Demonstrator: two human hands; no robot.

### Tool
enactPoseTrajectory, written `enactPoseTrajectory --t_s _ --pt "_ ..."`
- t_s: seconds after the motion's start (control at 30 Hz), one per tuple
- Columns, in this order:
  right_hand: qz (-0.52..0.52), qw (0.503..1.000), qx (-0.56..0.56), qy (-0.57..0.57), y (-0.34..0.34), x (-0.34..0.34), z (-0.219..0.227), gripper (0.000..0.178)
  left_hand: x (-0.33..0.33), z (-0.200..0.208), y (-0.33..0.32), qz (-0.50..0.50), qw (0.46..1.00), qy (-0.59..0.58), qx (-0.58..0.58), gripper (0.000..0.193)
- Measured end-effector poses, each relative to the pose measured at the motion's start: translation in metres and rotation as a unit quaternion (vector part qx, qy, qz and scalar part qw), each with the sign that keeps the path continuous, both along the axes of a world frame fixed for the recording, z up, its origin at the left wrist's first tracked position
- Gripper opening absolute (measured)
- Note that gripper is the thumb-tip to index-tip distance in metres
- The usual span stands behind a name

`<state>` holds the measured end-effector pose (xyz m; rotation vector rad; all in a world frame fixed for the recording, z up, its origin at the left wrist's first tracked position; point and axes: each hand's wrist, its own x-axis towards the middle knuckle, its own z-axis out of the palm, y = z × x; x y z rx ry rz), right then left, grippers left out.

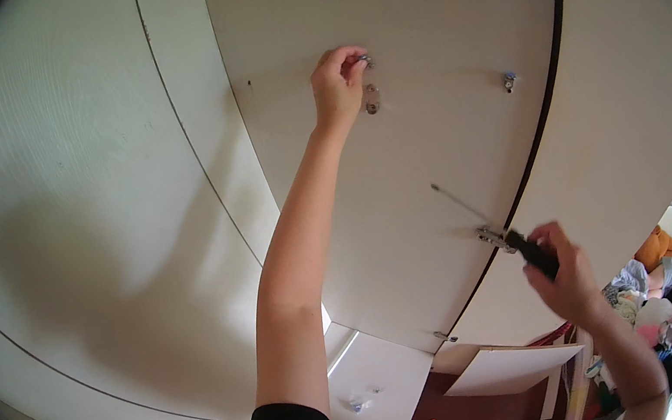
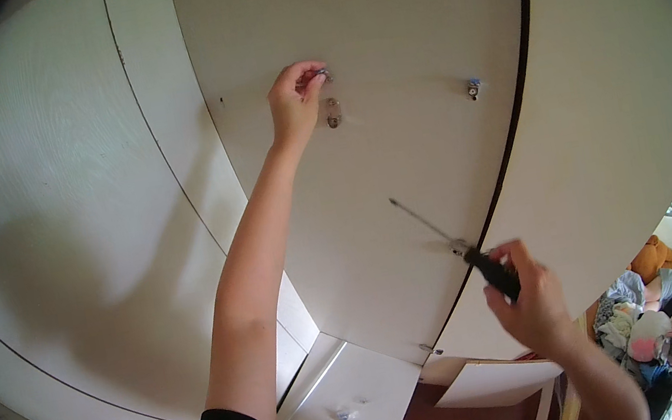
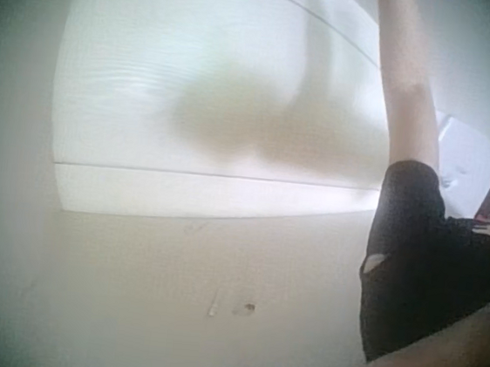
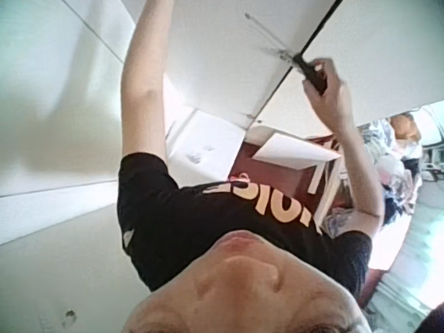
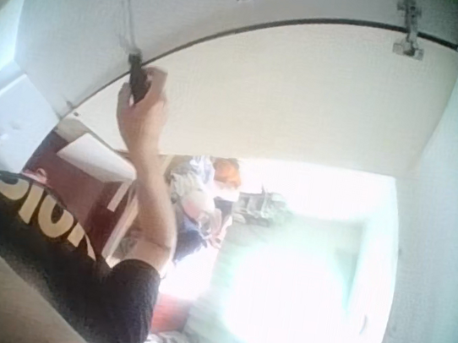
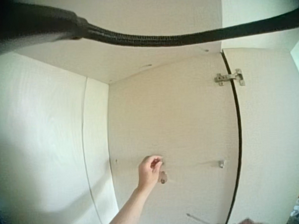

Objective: The person uses a screwdriver to tighten screws on the hinges of a white wardrobe door. They stand on a red stool to reach the upper hinges and repeatedly adjust the screws to secure the door.

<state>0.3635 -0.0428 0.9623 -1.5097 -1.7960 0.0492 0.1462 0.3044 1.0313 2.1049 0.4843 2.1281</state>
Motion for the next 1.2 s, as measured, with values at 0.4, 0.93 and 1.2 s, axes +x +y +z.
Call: enactPoseTrajectory --t_s 0.4,0.93,1.2 --pt "-0.067 0.851 0.21 -0.476 0.075 -0.088 0.137 0.022 -0.007 0.004 -0.002 -0.054 0.999 0.002 -0.001 0.011" --pt "-0.109 0.815 0.164 -0.545 0.095 -0.114 0.137 0.007 -0.005 0.005 0.0 -0.09 0.994 -0.025 -0.05 0.011" --pt "-0.115 0.806 0.145 -0.561 0.094 -0.127 0.14 0.007 -0.003 0.006 0.001 -0.102 0.993 -0.025 -0.048 0.013"
